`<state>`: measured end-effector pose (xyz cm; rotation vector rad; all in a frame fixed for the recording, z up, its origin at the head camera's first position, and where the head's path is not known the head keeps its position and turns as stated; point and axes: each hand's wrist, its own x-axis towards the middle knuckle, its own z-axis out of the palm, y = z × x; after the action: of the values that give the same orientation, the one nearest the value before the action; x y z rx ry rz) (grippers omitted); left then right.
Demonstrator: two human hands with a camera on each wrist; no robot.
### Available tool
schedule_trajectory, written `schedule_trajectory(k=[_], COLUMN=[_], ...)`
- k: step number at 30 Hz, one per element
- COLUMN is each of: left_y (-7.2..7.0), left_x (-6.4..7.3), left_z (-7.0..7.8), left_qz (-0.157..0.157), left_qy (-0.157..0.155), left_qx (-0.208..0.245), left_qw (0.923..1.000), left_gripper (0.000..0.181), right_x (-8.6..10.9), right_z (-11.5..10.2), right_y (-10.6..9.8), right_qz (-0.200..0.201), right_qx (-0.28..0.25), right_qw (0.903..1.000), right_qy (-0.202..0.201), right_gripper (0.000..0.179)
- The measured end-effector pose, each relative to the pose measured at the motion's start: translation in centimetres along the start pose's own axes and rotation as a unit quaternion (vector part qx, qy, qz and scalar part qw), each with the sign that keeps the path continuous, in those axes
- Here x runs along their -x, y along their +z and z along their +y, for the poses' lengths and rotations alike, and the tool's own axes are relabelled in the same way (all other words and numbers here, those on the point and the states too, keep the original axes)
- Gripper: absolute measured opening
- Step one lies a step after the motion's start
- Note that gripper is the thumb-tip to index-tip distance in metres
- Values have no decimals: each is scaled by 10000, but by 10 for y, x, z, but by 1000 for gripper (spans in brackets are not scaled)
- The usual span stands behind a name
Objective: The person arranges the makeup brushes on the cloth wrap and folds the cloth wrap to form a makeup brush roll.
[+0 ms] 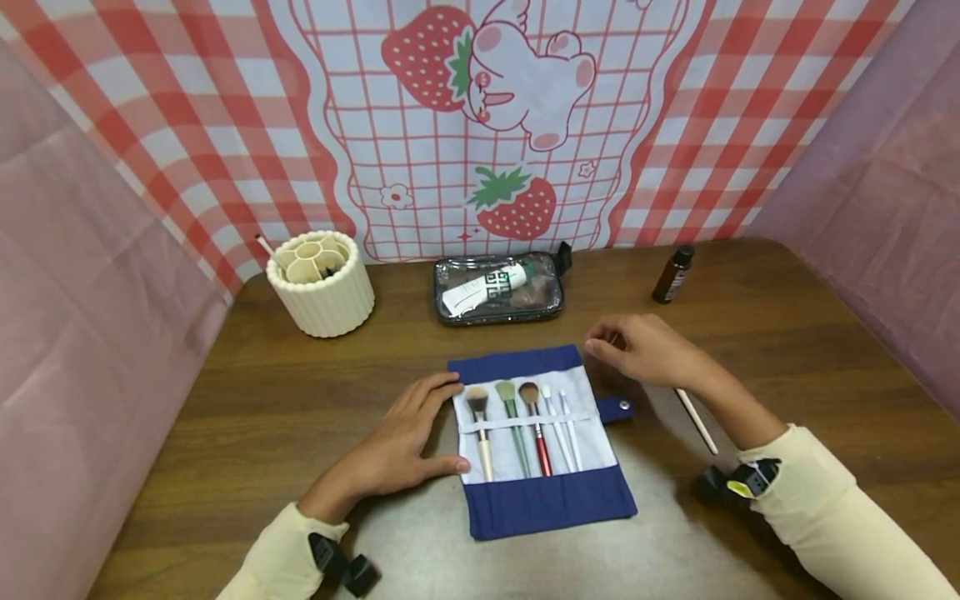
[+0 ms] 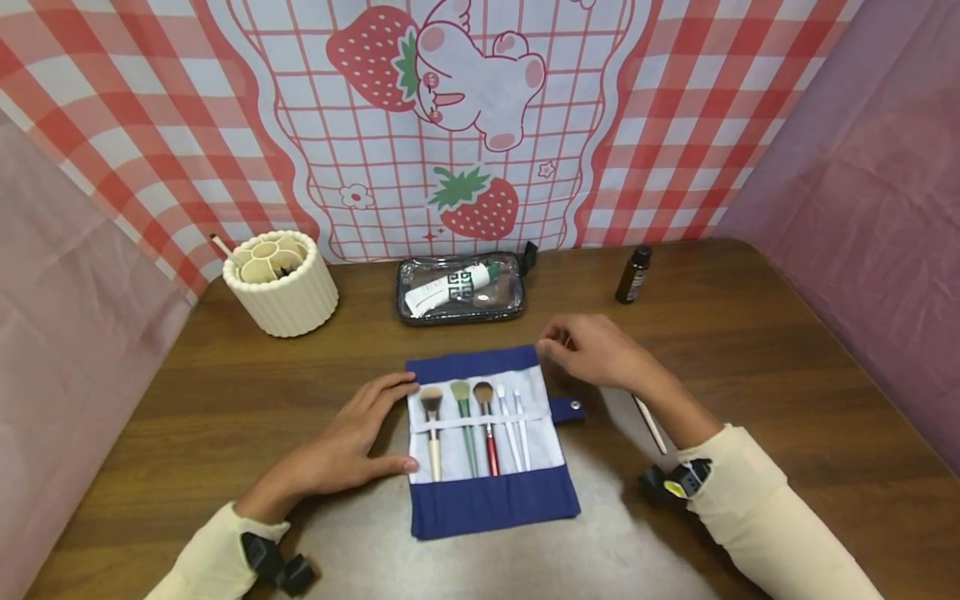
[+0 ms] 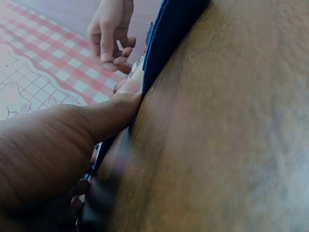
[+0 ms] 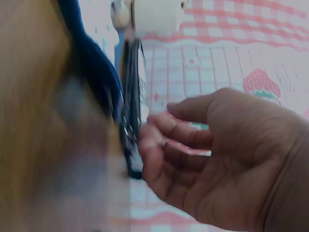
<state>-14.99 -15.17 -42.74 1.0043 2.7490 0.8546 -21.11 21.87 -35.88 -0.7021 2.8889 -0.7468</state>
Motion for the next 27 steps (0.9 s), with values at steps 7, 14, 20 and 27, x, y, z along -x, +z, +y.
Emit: schedule_trajectory(k=[7,14,20,27], left_y=[-1,0,1,1], left_x=[0,1,1,1], left_z=[1,1,1,1], left_qz=[11,10,-10,6], left_qy=[25,-15,-38,-15], left_qx=[-3,5,13,13], left_qw=[10000,10000,10000,10000], left_gripper=[97,98,98,98], right_x=[15,29,33,28], right_z=[23,39,44,43], right_y=[-26,-35,-27,-31], right_qz=[193,-413,-809,-551], right_qx=[1057,1339,903,654], right_qw=[9883,9714,9697,9797], right_qy=[1080,1915,2121,1813], right_gripper=[19,22,21,17])
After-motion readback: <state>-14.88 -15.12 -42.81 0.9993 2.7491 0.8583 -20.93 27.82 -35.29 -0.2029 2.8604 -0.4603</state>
